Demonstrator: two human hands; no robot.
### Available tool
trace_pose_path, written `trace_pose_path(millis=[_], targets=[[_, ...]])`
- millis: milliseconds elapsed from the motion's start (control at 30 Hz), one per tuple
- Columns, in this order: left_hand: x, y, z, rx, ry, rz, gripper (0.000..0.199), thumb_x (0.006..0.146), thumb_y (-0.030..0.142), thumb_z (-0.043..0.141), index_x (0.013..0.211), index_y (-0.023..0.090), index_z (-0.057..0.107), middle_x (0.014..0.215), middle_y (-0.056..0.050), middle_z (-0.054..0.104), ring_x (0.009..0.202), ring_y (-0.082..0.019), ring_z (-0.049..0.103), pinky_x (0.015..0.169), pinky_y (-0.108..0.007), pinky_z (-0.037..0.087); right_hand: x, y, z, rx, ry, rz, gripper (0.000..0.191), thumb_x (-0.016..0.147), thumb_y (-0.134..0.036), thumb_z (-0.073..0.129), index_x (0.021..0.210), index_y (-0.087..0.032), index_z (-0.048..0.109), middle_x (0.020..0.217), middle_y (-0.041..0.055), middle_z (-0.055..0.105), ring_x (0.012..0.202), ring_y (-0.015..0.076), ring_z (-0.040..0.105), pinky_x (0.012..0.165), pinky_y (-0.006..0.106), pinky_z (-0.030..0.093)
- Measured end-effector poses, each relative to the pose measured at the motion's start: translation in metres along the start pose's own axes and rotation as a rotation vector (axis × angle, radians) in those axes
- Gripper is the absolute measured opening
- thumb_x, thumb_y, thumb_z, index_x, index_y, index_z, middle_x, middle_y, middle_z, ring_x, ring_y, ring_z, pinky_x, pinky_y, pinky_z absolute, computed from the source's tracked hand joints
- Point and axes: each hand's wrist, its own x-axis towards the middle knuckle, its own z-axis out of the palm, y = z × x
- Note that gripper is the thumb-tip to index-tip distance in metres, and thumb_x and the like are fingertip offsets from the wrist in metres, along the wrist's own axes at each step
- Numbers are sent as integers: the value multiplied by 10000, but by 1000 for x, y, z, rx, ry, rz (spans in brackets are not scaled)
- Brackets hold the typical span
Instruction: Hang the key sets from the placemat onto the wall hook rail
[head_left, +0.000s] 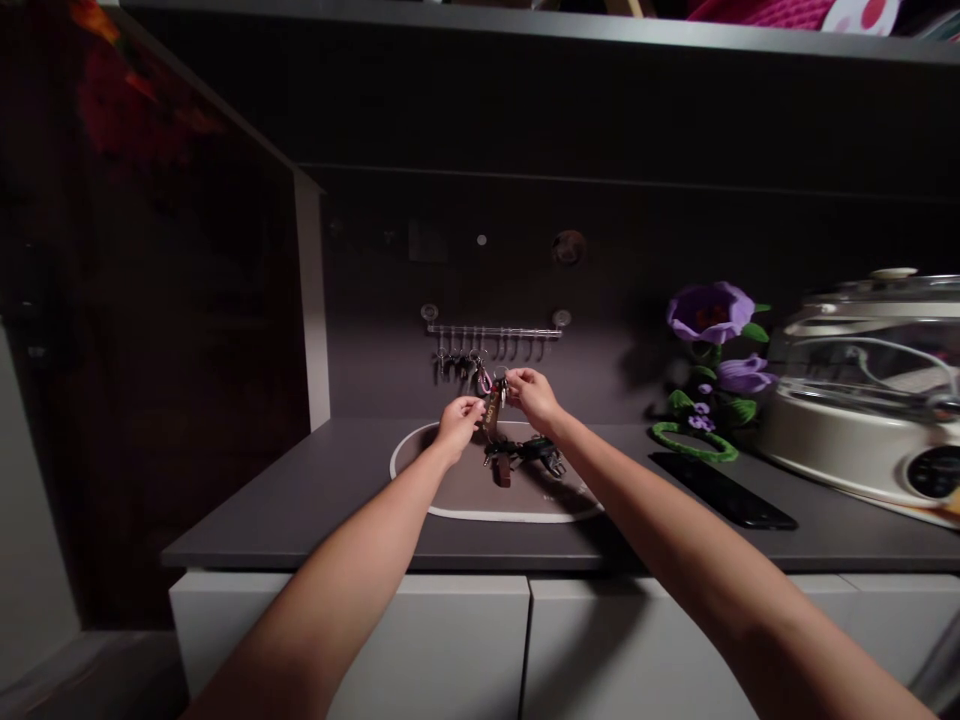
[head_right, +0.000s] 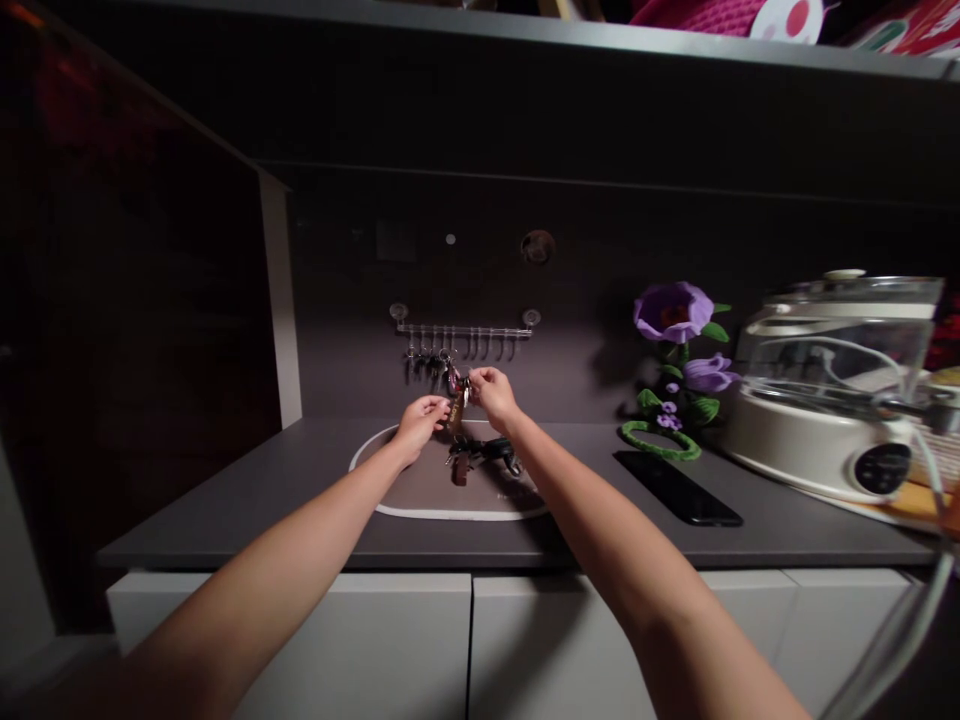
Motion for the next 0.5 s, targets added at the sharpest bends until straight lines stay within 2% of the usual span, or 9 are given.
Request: trace_pose_path(millis=[200, 500], targets=[[-2, -2, 1, 52, 44, -12, 73, 690, 191, 601, 729, 134, 577, 635, -10, 588, 552, -79, 505, 494, -181, 366, 27, -11, 2, 40, 68, 32, 36, 709, -143, 505, 691, -160, 479, 550, -37, 520, 475, 71, 517, 514, 211, 444], [2, -11, 1, 75, 26, 10, 72, 638, 185, 629, 643, 139, 573, 555, 5, 572, 504, -73, 485, 510, -194, 374, 58, -10, 11, 160, 187, 86, 124, 749, -109, 479, 630, -145, 471, 488, -21, 522, 420, 65, 498, 454, 183, 435]])
